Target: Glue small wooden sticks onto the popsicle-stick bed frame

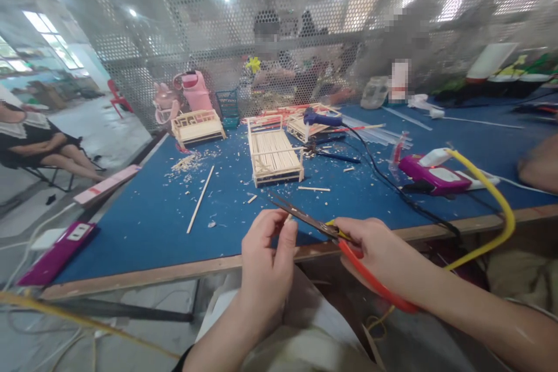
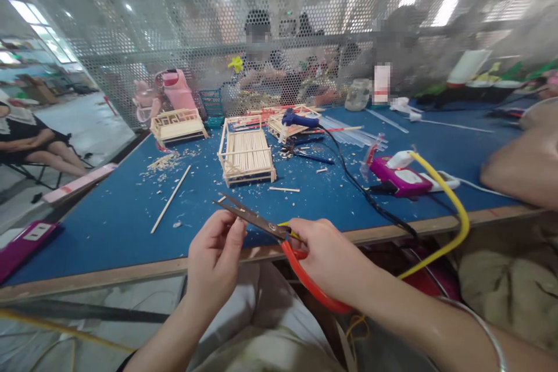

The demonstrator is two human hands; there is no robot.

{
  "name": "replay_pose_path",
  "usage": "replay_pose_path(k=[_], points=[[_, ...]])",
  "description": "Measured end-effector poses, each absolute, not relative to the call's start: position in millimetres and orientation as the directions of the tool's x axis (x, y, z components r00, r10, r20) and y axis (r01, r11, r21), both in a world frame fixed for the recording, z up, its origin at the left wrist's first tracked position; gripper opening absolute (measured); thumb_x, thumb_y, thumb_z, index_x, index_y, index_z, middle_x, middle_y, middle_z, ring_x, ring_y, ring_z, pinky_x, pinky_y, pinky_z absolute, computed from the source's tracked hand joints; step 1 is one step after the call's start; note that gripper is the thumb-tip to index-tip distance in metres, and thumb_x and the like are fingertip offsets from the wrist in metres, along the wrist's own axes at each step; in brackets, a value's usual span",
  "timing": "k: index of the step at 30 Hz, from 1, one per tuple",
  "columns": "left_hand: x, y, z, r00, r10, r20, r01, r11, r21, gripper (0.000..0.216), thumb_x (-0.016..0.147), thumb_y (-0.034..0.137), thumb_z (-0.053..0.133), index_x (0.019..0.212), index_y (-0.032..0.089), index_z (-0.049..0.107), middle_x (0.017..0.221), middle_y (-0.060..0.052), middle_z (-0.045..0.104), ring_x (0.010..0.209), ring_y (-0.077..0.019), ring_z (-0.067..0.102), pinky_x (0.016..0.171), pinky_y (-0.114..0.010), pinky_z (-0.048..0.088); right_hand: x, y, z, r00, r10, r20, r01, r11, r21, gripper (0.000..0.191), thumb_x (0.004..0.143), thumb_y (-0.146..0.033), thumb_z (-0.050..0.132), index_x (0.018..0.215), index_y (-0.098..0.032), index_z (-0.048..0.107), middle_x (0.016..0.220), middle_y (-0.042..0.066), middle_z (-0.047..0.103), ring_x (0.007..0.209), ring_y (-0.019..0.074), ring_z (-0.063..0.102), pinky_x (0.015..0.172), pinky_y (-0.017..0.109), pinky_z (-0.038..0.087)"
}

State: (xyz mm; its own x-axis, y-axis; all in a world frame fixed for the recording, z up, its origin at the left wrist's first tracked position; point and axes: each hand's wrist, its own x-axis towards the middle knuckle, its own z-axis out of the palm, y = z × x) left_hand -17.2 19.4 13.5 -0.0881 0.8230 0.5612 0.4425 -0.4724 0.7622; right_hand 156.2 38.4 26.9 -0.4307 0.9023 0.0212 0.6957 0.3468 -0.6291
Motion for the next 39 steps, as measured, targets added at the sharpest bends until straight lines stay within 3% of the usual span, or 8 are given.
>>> replay_pose_path(k=[7, 11, 15, 20, 23, 28, 35, 39], points=[[-22.1, 22.6, 16.1, 0.087, 0.669, 0.738, 0.589, -0.632, 0.503, 0.022, 0.087, 0.009, 0.045, 0.077, 0.017, 0.063, 0.076, -0.004, 0.069, 0.072, -0.0130, 0.061, 0.066, -0.022, 0.048, 149.6, 35.5, 34.6, -0.392, 0.917, 0.069, 0.774, 0.370, -0.514, 0.015, 0.064, -0.009, 0.048, 0.068, -0.022, 0.041, 0.063, -0.001, 0.054, 0.054, 0.0130, 0.041, 0.052, 0.024, 0.029], [-24.5, 22.4, 16.2, 0.178, 0.611, 0.772, 0.622, -0.677, 0.392, 0.022, 0.086, 0.009, 0.045, 0.079, 0.018, 0.064, 0.077, -0.005, 0.069, 0.076, -0.0148, 0.062, 0.068, -0.023, 0.049, 149.0, 34.6, 32.6, -0.422, 0.899, 0.117, 0.734, 0.415, -0.538, 0.016, 0.064, -0.010, 0.048, 0.072, -0.022, 0.041, 0.074, 0.003, 0.057, 0.062, 0.0156, 0.046, 0.057, 0.025, 0.034], [-20.2, 20.8, 16.0, 0.181, 0.625, 0.759, 0.644, -0.659, 0.389, 0.022, 0.087, 0.010, 0.046, 0.074, 0.017, 0.061, 0.071, -0.005, 0.066, 0.070, -0.0145, 0.059, 0.064, -0.023, 0.047, 145.8, 35.7, 26.0, -0.434, 0.900, 0.025, 0.723, 0.365, -0.586, 0.016, 0.064, -0.008, 0.045, 0.068, -0.023, 0.039, 0.059, -0.003, 0.050, 0.053, 0.0131, 0.038, 0.052, 0.024, 0.030], [-16.8, 19.1, 14.2, 0.141, 0.667, 0.732, 0.580, -0.655, 0.485, 0.020, 0.088, 0.011, 0.047, 0.073, 0.016, 0.060, 0.068, -0.004, 0.064, 0.066, -0.0120, 0.057, 0.061, -0.020, 0.045, 157.0, 43.9, 27.7, -0.394, 0.915, 0.089, 0.685, 0.357, -0.635, 0.013, 0.069, -0.019, 0.045, 0.058, -0.023, 0.038, 0.051, -0.003, 0.048, 0.049, 0.0122, 0.040, 0.047, 0.023, 0.029], [-28.9, 19.4, 14.3, 0.081, 0.741, 0.667, 0.577, -0.580, 0.575, 0.020, 0.088, 0.013, 0.048, 0.074, 0.016, 0.061, 0.066, -0.002, 0.063, 0.064, -0.0097, 0.058, 0.060, -0.018, 0.044, 180.8, 58.1, 38.0, -0.179, 0.978, 0.109, 0.850, 0.210, -0.482, 0.021, 0.075, -0.036, 0.049, 0.060, -0.022, 0.049, 0.055, 0.000, 0.057, 0.051, 0.0158, 0.051, 0.050, 0.025, 0.034], [-56.7, 22.1, 18.7, 0.276, 0.809, 0.518, 0.605, -0.566, 0.560, 0.028, 0.091, 0.021, 0.046, 0.066, 0.016, 0.060, 0.059, 0.001, 0.059, 0.056, -0.0083, 0.054, 0.054, -0.017, 0.041, 206.5, 95.7, 50.3, 0.029, 0.996, -0.080, 0.993, -0.038, -0.112, 0.043, 0.079, -0.058, 0.048, 0.064, -0.019, 0.060, 0.069, 0.012, 0.067, 0.067, 0.0287, 0.064, 0.057, 0.032, 0.040], [-76.0, 39.6, 38.5, 0.401, 0.856, 0.326, 0.686, -0.516, 0.512, 0.036, 0.091, 0.027, 0.045, 0.059, 0.016, 0.058, 0.056, 0.001, 0.057, 0.054, -0.0079, 0.050, 0.052, -0.018, 0.036, 184.6, 156.3, 70.6, -0.123, 0.918, -0.376, 0.992, 0.117, -0.039, 0.031, 0.077, -0.039, 0.056, 0.057, -0.016, 0.060, 0.064, 0.014, 0.066, 0.060, 0.0250, 0.065, 0.048, 0.029, 0.037], [-84.4, 55.1, 45.3, 0.346, 0.868, 0.355, 0.671, -0.494, 0.554, 0.035, 0.090, 0.027, 0.046, 0.060, 0.017, 0.060, 0.056, 0.001, 0.058, 0.053, -0.0085, 0.050, 0.052, -0.020, 0.037, 168.4, 164.6, 93.8, -0.162, 0.968, -0.191, 0.962, 0.198, 0.186, 0.032, 0.070, -0.043, 0.066, 0.053, -0.017, 0.060, 0.066, 0.014, 0.066, 0.065, 0.0280, 0.063, 0.049, 0.031, 0.036]])
